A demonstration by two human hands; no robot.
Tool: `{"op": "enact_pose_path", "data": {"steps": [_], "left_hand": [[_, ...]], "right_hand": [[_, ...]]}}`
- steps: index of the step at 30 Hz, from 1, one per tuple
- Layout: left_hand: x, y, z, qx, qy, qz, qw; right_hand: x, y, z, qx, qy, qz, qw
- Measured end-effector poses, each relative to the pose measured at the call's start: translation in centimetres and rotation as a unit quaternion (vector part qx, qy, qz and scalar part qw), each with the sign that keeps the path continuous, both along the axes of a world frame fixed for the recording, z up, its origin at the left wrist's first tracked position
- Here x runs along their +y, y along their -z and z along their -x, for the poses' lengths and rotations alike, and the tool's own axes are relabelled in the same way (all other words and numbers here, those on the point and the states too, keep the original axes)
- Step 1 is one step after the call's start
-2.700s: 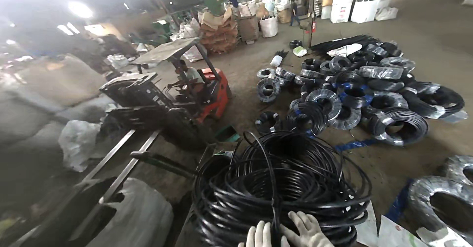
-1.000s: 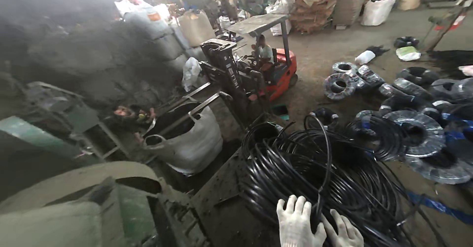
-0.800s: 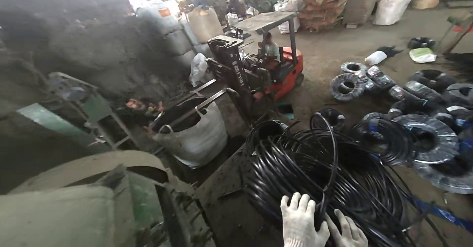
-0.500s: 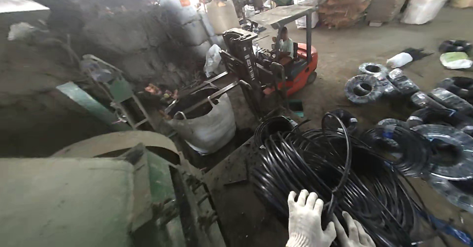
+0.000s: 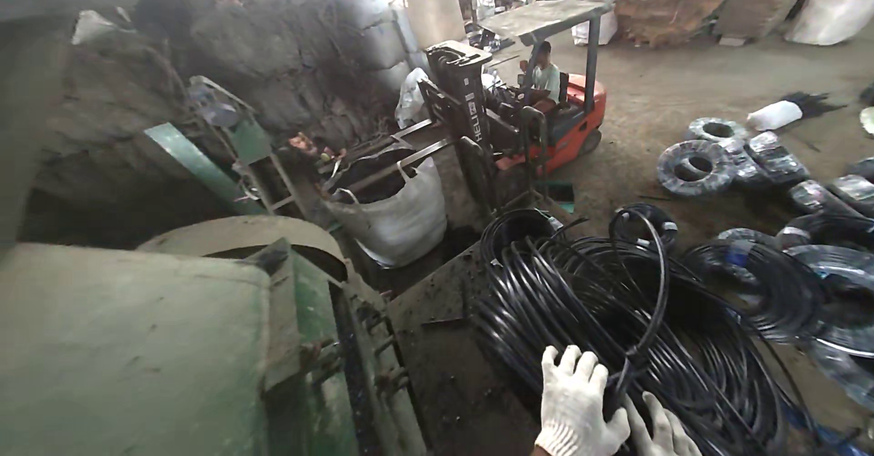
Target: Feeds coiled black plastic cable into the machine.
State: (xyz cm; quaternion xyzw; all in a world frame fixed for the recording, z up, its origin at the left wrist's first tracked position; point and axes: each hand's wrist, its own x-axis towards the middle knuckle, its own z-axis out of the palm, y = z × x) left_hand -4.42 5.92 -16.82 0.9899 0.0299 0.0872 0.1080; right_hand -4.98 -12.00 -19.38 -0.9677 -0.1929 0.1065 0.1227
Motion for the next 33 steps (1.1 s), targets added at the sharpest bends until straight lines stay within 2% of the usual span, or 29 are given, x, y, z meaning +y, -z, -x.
{"op": "enact_pose_path", "data": {"steps": [33], "left_hand": [[0.13,0.19,-0.28,-0.002,-0.003,0.003,1.000]], "right_hand": [[0.26,-0.11,-0.15,-0.010,0.000,0.007,1.000]]}}
